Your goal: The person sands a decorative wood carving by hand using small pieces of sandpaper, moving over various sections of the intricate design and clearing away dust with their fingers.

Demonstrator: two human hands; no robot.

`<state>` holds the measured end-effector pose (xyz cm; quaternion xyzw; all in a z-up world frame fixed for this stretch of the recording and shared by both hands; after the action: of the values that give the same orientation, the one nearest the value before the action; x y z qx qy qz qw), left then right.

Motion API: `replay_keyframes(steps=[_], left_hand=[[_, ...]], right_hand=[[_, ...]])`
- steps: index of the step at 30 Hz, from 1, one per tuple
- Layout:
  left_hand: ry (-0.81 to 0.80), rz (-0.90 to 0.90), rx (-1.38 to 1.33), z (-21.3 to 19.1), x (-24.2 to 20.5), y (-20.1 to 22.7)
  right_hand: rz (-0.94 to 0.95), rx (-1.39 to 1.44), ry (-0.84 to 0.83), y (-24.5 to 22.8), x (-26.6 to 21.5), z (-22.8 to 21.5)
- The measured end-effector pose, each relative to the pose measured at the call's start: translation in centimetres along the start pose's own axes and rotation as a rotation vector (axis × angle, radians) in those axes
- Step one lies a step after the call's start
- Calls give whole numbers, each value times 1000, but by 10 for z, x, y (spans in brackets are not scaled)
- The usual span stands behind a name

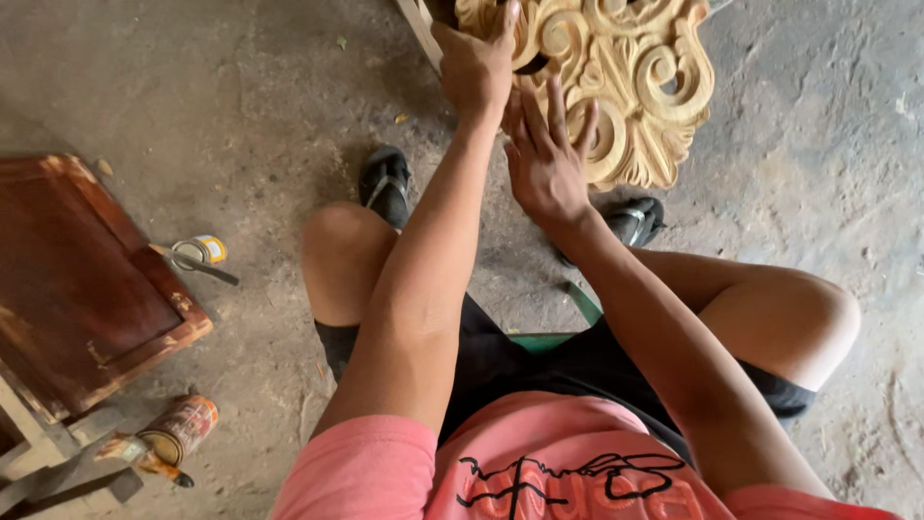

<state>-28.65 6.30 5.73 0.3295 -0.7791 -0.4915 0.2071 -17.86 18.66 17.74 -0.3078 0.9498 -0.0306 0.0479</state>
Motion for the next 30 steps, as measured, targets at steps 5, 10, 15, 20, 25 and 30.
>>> replay_keyframes(steps=[5,10,15,20,25,30], left_hand=[[-221,-263,57,0,4,5],[-3,-15,85,1,5,10],[-198,-320,81,10,-3,-11],[136,62,159,7,-1,-2],[-220,-326,74,13,4,-15],[-204,-279,73,5,3,-5]], right_hand=[[205,47,-168,30,0,-35],[72,-475,26,-6,14,-9],[88,180,60,24,-10,-10],[-121,30,369,-5,-17,-24],[184,-161,-366,29,-15,-25],[-295,-118,339,20,5,-27]])
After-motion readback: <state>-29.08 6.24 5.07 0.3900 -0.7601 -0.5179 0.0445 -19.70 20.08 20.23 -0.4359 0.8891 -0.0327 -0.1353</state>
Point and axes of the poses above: each hand's wrist, its own x-axis towards the middle knuckle, its own z-axis out of the palm, y = z × x, the point moved 4 cm from there along x, towards the middle knuckle, and after that the axes turned 3 degrees about -y, right-handed, at the moved point
